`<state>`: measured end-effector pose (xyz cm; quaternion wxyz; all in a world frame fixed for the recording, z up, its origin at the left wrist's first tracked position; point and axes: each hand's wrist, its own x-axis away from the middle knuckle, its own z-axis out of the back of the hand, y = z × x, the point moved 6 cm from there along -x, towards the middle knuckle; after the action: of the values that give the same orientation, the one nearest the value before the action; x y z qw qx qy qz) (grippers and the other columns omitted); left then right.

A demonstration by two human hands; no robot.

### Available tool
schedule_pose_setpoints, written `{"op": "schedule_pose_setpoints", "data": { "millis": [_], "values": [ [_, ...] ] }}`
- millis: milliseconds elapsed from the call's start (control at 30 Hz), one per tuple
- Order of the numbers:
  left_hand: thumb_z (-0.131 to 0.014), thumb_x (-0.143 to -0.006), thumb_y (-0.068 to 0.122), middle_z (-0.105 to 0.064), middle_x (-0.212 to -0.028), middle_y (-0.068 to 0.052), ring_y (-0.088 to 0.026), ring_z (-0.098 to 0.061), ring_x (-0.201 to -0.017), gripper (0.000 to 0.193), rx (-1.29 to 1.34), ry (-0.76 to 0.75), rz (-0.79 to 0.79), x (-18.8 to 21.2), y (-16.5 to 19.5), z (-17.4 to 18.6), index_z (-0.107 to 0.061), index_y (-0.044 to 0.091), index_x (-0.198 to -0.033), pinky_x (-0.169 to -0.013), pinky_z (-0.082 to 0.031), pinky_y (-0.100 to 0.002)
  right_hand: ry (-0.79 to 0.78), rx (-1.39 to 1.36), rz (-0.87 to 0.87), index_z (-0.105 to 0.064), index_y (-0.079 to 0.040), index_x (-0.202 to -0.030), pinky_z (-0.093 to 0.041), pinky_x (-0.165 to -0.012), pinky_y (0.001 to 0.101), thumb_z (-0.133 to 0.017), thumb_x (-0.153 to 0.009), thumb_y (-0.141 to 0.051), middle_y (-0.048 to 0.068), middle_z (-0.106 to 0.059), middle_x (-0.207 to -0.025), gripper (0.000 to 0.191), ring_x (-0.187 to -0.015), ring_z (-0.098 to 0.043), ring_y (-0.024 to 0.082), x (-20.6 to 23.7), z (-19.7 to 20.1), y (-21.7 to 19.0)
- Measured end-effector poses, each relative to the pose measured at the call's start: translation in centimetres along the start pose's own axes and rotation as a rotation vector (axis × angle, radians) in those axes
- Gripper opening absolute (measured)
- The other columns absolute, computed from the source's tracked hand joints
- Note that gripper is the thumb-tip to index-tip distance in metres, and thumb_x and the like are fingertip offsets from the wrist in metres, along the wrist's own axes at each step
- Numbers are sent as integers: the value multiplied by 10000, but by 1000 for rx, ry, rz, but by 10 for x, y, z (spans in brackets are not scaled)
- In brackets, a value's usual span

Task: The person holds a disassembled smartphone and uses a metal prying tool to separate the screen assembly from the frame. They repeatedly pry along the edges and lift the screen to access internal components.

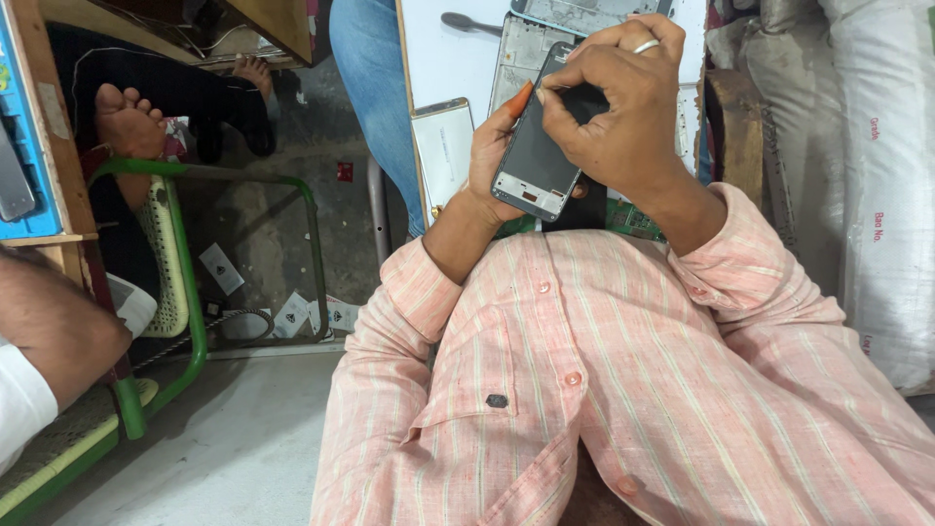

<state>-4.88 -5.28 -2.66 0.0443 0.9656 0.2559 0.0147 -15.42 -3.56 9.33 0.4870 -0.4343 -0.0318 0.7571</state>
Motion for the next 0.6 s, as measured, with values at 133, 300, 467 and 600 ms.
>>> {"op": "schedule_pose_setpoints", "data": {
  "millis": [133,300,467,600],
  "values": [
    [-407,-1102,458,-706,-1160,-181,-286,-737,-1012,520,37,121,-63,-3,4,11,-595,9,-1287,-889,-643,-444,-42,-10,68,-697,-105,-918,-302,-1168,470,-805,-900,-94,30,-711,-955,110,-1058,-683,189,6,-10,-15],
    [-443,-1157,425,-708,-1207,-143,-219,-704,-1077,493,29,-48,-126,0,6,7,-615,-9,-1316,-953,-590,-327,-139,-120,243,-694,-138,-831,-283,-1131,471,-852,-916,-161,-29,-706,-827,181,-941,-712,136,29,-29,-51],
    [-450,-1141,405,-703,-1172,-115,-226,-697,-1054,427,35,51,-141,-3,5,15,-620,39,-1283,-950,-586,-375,-132,-136,120,-674,-136,-815,-284,-1162,464,-817,-929,-118,-26,-692,-830,183,-962,-706,134,20,-24,-35],
    [-451,-1091,428,-709,-1138,-121,-225,-704,-1039,451,29,83,-126,-6,4,22,-618,38,-1245,-950,-594,-374,-74,-118,61,-697,-136,-851,-298,-1134,454,-821,-921,-120,-7,-694,-874,143,-956,-683,148,13,-18,-25]
  ]
}}
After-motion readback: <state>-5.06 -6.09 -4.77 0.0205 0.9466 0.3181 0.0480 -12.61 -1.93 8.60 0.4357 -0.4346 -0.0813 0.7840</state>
